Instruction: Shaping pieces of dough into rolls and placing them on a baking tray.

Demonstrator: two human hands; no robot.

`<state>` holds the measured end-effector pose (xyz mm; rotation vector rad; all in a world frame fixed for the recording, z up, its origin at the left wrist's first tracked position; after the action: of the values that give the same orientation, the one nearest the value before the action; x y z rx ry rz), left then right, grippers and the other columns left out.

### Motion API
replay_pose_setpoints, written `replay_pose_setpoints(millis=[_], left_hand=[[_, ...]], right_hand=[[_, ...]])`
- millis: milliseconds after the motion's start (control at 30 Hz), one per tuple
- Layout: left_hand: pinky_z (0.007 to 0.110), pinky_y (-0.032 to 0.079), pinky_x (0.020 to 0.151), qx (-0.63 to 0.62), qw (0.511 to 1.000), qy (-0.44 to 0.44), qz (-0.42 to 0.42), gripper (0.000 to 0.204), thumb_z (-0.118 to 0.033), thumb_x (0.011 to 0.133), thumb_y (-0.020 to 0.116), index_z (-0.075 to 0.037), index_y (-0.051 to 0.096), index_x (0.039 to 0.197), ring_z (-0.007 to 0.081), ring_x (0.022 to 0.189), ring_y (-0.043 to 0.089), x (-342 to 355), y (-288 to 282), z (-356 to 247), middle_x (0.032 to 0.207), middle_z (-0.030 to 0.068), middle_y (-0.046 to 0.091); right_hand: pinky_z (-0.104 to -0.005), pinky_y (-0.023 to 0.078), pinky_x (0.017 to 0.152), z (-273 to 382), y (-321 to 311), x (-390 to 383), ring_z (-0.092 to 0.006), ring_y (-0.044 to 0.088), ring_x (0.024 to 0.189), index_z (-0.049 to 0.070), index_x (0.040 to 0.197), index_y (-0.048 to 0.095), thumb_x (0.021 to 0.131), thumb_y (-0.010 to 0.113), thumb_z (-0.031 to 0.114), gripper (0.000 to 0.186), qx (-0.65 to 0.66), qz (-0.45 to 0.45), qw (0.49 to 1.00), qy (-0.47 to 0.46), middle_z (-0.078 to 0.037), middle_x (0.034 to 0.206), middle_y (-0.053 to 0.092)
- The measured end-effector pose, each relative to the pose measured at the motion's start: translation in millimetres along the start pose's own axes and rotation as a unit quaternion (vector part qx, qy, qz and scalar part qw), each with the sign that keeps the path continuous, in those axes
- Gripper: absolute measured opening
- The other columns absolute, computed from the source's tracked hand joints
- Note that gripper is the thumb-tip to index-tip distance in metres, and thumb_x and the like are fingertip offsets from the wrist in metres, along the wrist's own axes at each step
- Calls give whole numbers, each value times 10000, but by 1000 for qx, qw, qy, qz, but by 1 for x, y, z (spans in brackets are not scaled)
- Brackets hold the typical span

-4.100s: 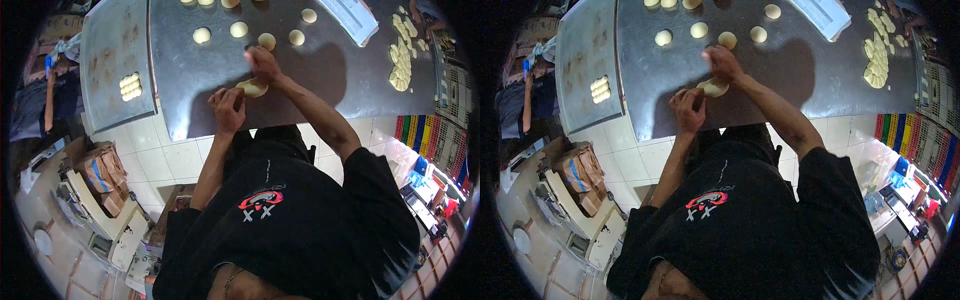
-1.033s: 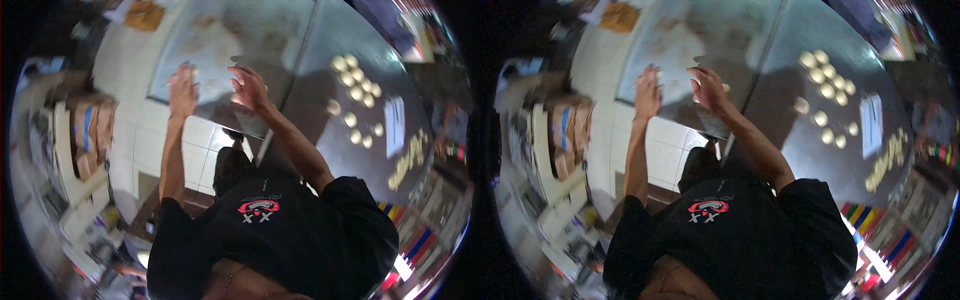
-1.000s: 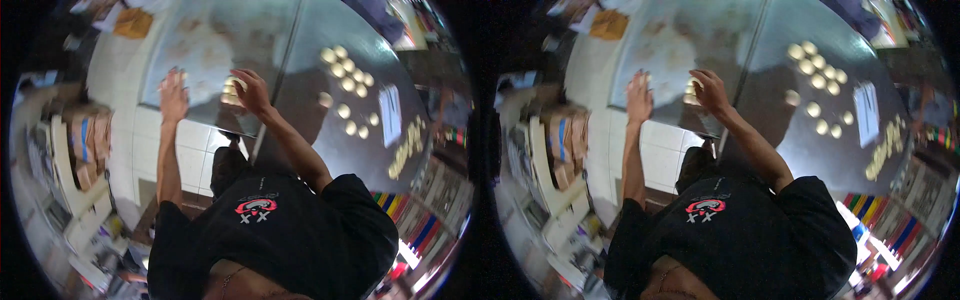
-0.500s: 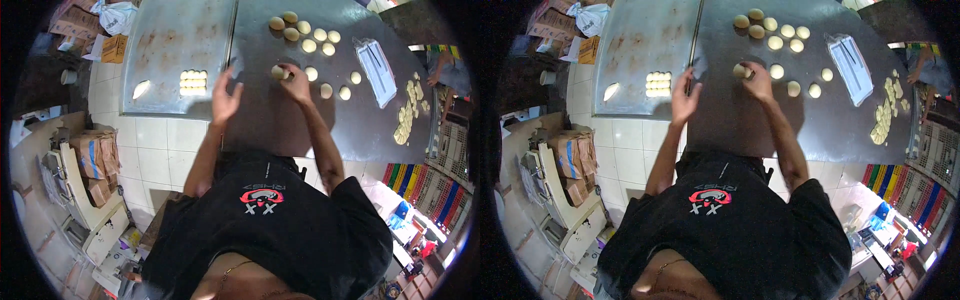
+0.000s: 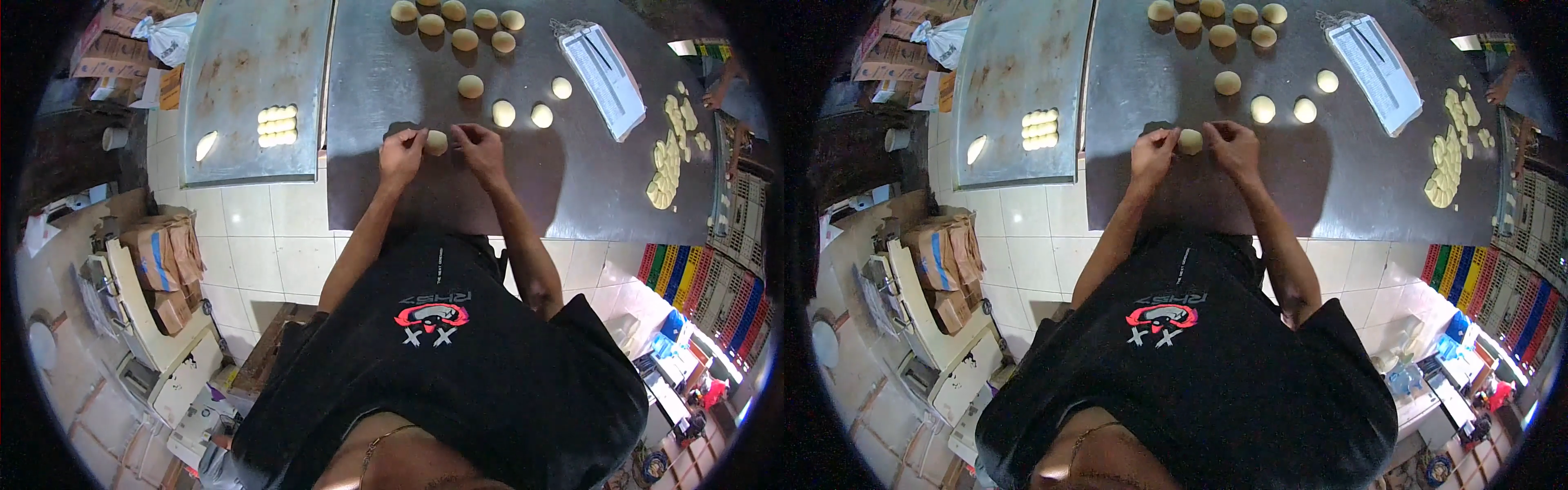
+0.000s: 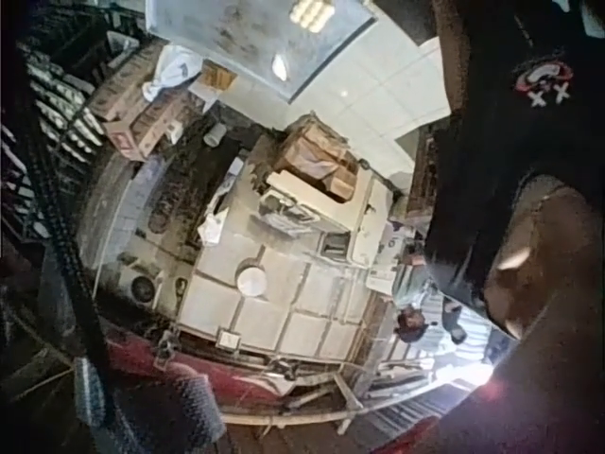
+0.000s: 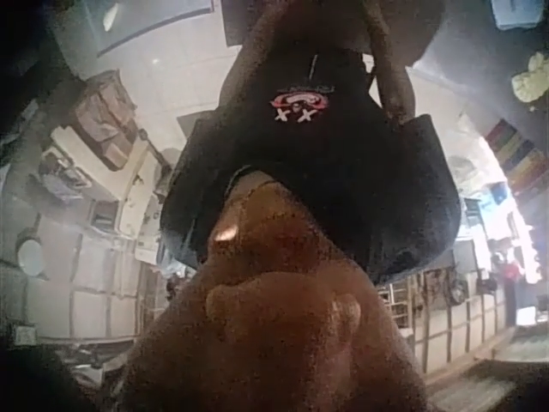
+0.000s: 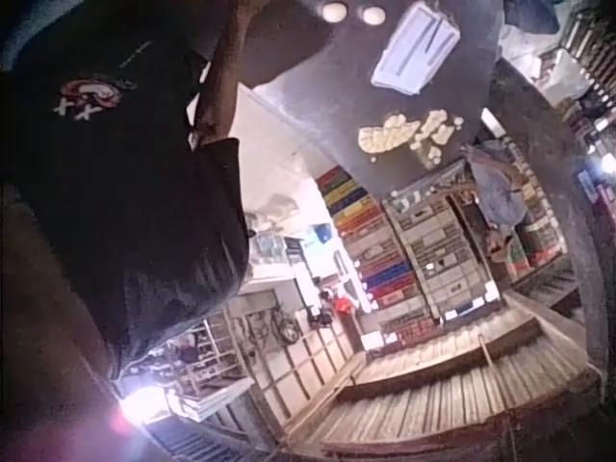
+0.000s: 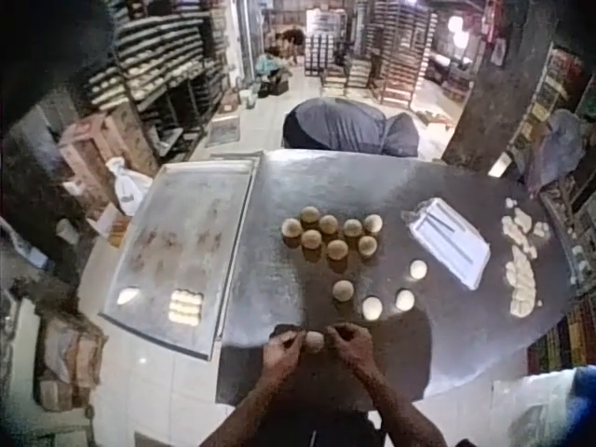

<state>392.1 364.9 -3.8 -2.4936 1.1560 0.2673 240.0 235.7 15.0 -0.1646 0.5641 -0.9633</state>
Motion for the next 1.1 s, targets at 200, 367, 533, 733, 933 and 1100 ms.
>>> replay_pose_setpoints(millis=[200, 367, 533, 733, 933, 1100], left_hand=[[387, 546, 655, 213, 972, -38, -91, 438, -491, 738, 833, -86, 741, 878, 270, 778, 729, -3, -7, -28, 838, 117, 738], [420, 539, 611, 252, 962, -18, -104, 442, -472, 717, 854, -84, 703, 865, 297, 729, 714, -6, -9, -21, 775, 106, 716], [454, 518, 626, 153, 949, 163, -222, 250, -311, 924, 680, -68, 640, 881, 375, 731, 679, -17, -22, -8, 775, 134, 685], [364, 506, 634, -38, 967, 133, -214, 234, -259, 1021, 558, -35, 609, 1068, 238, 683, 655, -52, -25, 2, 771, 117, 659], [336, 500, 624, -63, 950, 125, -278, 186, -201, 996, 573, -27, 604, 1054, 210, 671, 626, -79, -26, 22, 775, 120, 637], [347, 508, 633, 11, 960, 141, -242, 148, -119, 940, 608, -17, 600, 1048, 260, 694, 635, -80, -19, 16, 828, 136, 642]], right_hand=[[-338, 565, 739, -1, 12, 3, -220, 729, 802, 23, 960, 762, 803, 811, 279, 304, -71, -75, 995, -16, -134, 894, 751], [-401, 542, 723, 5, 20, -4, -300, 707, 855, 64, 937, 737, 824, 760, 225, 198, -139, -65, 984, -88, -179, 897, 713], [-475, 500, 725, 51, 24, 30, -375, 645, 773, 60, 891, 678, 880, 677, 217, 158, -270, -6, 954, -132, -164, 811, 657], [-421, 405, 766, 78, 89, 27, -270, 565, 855, 89, 920, 600, 890, 647, 188, 113, -281, -13, 777, -564, -73, 921, 612], [-377, 366, 814, 100, 141, 11, -193, 501, 865, 121, 900, 577, 907, 654, 229, 133, -339, 159, 609, -699, -12, 895, 533], [-360, 366, 724, 106, 159, -16, -193, 481, 760, 128, 853, 570, 894, 670, 239, 155, -259, 168, 591, -745, -16, 769, 511]])
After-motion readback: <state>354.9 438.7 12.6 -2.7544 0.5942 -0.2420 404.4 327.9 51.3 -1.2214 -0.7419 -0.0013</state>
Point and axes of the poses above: each hand's wrist, its own x-axis towards the middle knuckle, its own y-axis out of the palm, z = x × y, the point moved 8 cm from there along x, towards the middle knuckle
